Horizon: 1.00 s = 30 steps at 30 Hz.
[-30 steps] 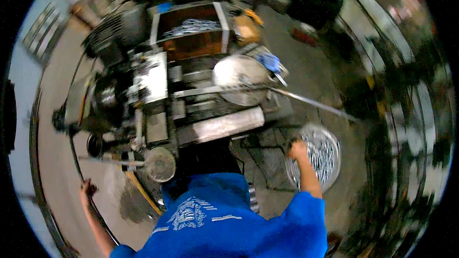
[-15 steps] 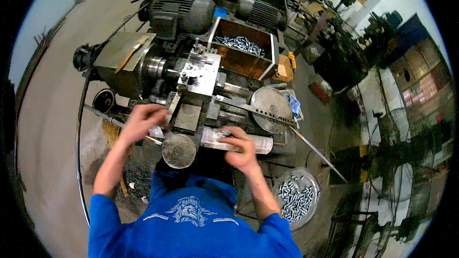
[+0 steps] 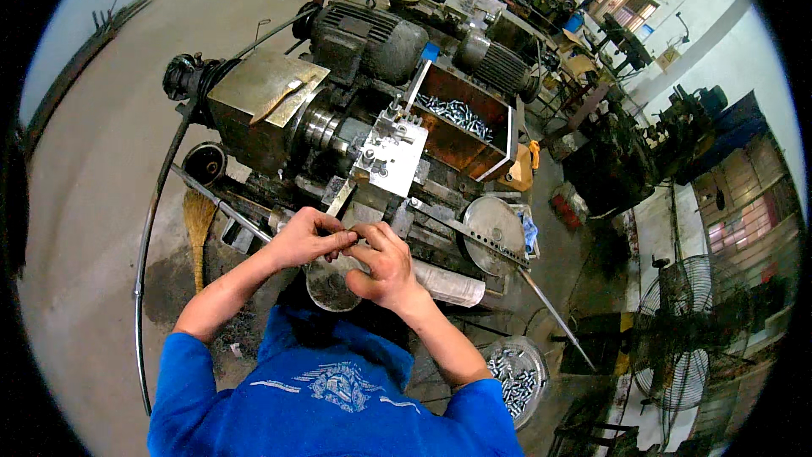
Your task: The person operates a metal forming machine in a workshop, repeatedly feeding long metal rods into the device and collecting the resulting small metal parts. The operator uses a long metal rod as a tool to guide the material and retrieve the finished pieces, which are then placed into a collection bin.
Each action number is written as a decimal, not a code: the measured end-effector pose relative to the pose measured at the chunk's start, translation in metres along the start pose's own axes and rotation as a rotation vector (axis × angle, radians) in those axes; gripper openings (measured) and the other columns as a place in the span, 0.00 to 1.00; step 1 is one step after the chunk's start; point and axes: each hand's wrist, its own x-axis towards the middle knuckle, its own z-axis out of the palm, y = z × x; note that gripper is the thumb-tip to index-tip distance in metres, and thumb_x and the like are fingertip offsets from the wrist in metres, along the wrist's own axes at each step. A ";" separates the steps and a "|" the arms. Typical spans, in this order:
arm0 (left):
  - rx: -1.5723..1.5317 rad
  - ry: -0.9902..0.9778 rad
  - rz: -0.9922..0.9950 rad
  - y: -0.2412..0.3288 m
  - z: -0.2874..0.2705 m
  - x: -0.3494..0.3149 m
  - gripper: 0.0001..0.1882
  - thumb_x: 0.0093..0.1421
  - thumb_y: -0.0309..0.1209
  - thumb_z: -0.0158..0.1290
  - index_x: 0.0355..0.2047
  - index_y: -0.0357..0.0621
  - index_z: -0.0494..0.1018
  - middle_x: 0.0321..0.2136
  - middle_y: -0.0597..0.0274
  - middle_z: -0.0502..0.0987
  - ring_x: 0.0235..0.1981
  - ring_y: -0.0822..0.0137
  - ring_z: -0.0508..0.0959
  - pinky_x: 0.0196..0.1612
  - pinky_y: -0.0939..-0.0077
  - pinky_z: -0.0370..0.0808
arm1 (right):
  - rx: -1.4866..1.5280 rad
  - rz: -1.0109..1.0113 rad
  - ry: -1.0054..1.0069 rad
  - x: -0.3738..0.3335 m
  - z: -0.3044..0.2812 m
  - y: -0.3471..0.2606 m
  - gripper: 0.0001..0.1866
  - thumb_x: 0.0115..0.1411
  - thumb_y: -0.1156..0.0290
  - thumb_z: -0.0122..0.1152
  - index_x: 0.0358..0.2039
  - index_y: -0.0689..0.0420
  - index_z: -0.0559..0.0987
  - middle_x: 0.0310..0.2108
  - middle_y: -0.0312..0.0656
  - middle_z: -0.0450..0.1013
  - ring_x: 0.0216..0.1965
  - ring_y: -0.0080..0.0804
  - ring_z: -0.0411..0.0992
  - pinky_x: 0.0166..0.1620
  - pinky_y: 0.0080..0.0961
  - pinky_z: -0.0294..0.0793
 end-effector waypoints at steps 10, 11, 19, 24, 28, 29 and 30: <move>0.583 0.037 0.132 0.026 -0.071 -0.027 0.16 0.50 0.37 0.54 0.33 0.37 0.73 0.26 0.50 0.76 0.27 0.62 0.77 0.32 0.73 0.71 | -0.150 -0.067 -0.230 0.062 -0.002 0.027 0.17 0.32 0.67 0.57 0.25 0.62 0.78 0.39 0.51 0.70 0.38 0.45 0.67 0.41 0.33 0.69; 0.659 0.156 0.095 0.031 -0.090 -0.040 0.15 0.50 0.35 0.54 0.34 0.37 0.73 0.26 0.50 0.76 0.26 0.61 0.77 0.32 0.73 0.71 | -0.227 -0.092 -0.216 0.076 0.001 0.042 0.17 0.32 0.66 0.57 0.24 0.63 0.78 0.39 0.53 0.70 0.38 0.45 0.67 0.41 0.34 0.69; 1.100 0.701 -0.506 -0.023 -0.190 -0.217 0.15 0.48 0.34 0.54 0.34 0.38 0.72 0.16 0.50 0.72 0.21 0.55 0.73 0.27 0.66 0.70 | -0.429 0.306 -0.444 0.151 0.036 0.100 0.11 0.32 0.68 0.54 0.16 0.64 0.76 0.22 0.55 0.72 0.30 0.48 0.72 0.38 0.34 0.71; 0.358 0.928 -0.641 -0.067 -0.133 -0.263 0.11 0.46 0.30 0.55 0.26 0.34 0.70 0.13 0.54 0.70 0.16 0.62 0.72 0.23 0.71 0.69 | -0.145 0.344 -0.464 0.152 0.041 0.111 0.11 0.31 0.71 0.54 0.18 0.64 0.77 0.24 0.56 0.71 0.31 0.50 0.71 0.39 0.33 0.71; 0.487 0.982 -0.657 -0.074 -0.124 -0.249 0.10 0.46 0.29 0.56 0.21 0.34 0.68 0.13 0.52 0.71 0.16 0.63 0.73 0.23 0.70 0.70 | -0.137 0.337 -0.459 0.155 0.045 0.126 0.12 0.33 0.72 0.54 0.21 0.64 0.77 0.27 0.57 0.71 0.33 0.50 0.71 0.40 0.33 0.71; 0.544 0.974 -0.679 -0.089 -0.129 -0.256 0.10 0.46 0.29 0.56 0.21 0.34 0.68 0.13 0.52 0.71 0.16 0.63 0.73 0.23 0.70 0.70 | -0.128 0.395 -0.509 0.163 0.042 0.113 0.13 0.34 0.72 0.55 0.22 0.65 0.76 0.27 0.58 0.71 0.34 0.51 0.71 0.41 0.33 0.71; 0.608 0.956 -0.689 -0.085 -0.134 -0.251 0.10 0.46 0.29 0.56 0.21 0.34 0.68 0.13 0.52 0.71 0.16 0.63 0.73 0.23 0.69 0.70 | -0.177 0.417 -0.510 0.166 0.042 0.111 0.14 0.34 0.72 0.55 0.22 0.68 0.75 0.28 0.60 0.71 0.35 0.52 0.71 0.41 0.34 0.71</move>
